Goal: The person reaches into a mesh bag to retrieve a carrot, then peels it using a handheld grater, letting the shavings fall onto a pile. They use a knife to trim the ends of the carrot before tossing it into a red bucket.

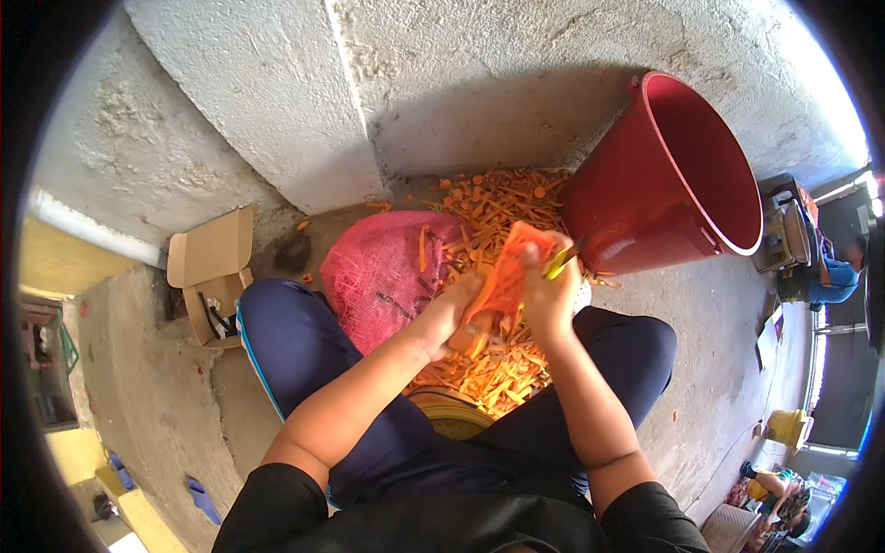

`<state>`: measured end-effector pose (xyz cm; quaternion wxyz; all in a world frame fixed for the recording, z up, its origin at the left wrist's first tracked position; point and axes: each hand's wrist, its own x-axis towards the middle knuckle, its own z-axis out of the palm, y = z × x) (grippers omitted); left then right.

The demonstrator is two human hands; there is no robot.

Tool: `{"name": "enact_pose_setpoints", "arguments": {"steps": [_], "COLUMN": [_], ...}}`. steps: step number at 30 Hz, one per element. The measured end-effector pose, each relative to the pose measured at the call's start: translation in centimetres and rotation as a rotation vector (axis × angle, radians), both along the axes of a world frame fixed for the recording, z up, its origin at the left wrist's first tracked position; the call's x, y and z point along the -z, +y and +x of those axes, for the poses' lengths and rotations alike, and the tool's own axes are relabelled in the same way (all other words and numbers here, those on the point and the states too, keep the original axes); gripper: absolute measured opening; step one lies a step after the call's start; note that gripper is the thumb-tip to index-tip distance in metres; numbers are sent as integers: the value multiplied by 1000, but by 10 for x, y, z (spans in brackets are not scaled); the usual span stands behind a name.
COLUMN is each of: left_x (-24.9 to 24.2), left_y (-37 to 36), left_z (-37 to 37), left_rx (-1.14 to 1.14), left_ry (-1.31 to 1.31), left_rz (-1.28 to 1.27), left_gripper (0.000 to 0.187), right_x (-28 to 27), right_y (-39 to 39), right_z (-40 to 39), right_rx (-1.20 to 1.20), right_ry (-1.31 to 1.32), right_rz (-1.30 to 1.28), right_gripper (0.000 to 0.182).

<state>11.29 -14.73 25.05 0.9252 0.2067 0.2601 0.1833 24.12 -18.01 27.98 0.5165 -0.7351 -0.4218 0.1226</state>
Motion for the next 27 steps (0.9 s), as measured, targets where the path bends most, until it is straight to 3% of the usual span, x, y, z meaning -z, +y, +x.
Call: {"name": "enact_pose_setpoints", "arguments": {"steps": [3,8,10,15,18,21,24,27], "left_x": [17,5,6,5,8,26,1,15], "left_y": [-2,-2,-2,2,3,8,8,6], "left_z": [-13,-12,-12,-12,-10,-17,-11,-4], "left_rx": [198,181,168,151,29,76,22,-95], "left_ry": [-58,-14,50,244,197,-66,197,28], "left_rz": [-54,37,146,451,333,-102,-172,-193], "left_gripper": [42,41,45,59,52,46,41,38], "right_x": [-1,3,-6,-5,-18,2,3,6], "right_y": [13,21,19,13,6,1,-7,-7], "right_z": [38,90,85,75,61,46,9,-6], "right_rx": [160,417,413,310,176,0,-113,-217], "right_ry": [-15,-56,88,91,185,156,35,279], "right_rz": [78,248,284,321,276,219,44,-15], "right_gripper": [23,22,22,21,20,20,20,26]}}
